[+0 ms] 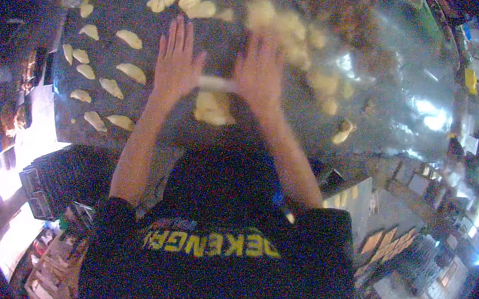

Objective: Rolling out dough with a rolling pin, adding a dark filling, and rolling the dough into individual pastry shapes.

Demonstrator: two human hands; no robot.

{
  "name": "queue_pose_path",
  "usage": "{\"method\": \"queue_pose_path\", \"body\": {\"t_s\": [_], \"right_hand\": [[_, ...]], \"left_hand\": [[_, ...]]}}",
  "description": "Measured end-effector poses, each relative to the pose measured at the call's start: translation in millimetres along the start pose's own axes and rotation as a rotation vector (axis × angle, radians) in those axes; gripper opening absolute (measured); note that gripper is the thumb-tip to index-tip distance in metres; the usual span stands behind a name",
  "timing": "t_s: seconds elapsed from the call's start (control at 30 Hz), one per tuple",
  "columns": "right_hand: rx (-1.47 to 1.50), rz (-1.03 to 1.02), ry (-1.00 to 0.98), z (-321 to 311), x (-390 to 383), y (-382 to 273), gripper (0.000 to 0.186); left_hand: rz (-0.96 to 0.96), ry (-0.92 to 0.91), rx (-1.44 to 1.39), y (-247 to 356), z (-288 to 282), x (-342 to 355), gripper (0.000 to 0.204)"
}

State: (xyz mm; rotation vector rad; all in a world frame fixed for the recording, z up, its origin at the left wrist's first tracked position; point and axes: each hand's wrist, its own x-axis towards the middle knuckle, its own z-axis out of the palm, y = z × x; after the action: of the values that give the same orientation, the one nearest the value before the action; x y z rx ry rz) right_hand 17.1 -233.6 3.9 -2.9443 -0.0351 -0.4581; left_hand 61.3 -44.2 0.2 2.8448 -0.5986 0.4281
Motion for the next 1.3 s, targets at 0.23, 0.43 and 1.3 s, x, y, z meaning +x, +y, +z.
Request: {"method": "queue_pose_path", "body": {"t_s": [0.23,0.43,1.3], "right_hand": [[0.330,-0.402,-0.161,-42.4,-6.0,3.6,0.056],[-0.049,-0.301,-0.500,-48.0,-46.6,7.5,0.054],[0.198,-0.286,-0.099,-47.8,-142.8,-9.9,0.042]], "left_hand": [[0.005,0.110,0.039,-16.6,20.1,18.8,0.069],[-0.029,0.061,-0.035,-5.9,-4.6,-28.8,0.066],[0.200,-0.040,-0.151,5.1,-48.2,-167.2,0.043]]}}
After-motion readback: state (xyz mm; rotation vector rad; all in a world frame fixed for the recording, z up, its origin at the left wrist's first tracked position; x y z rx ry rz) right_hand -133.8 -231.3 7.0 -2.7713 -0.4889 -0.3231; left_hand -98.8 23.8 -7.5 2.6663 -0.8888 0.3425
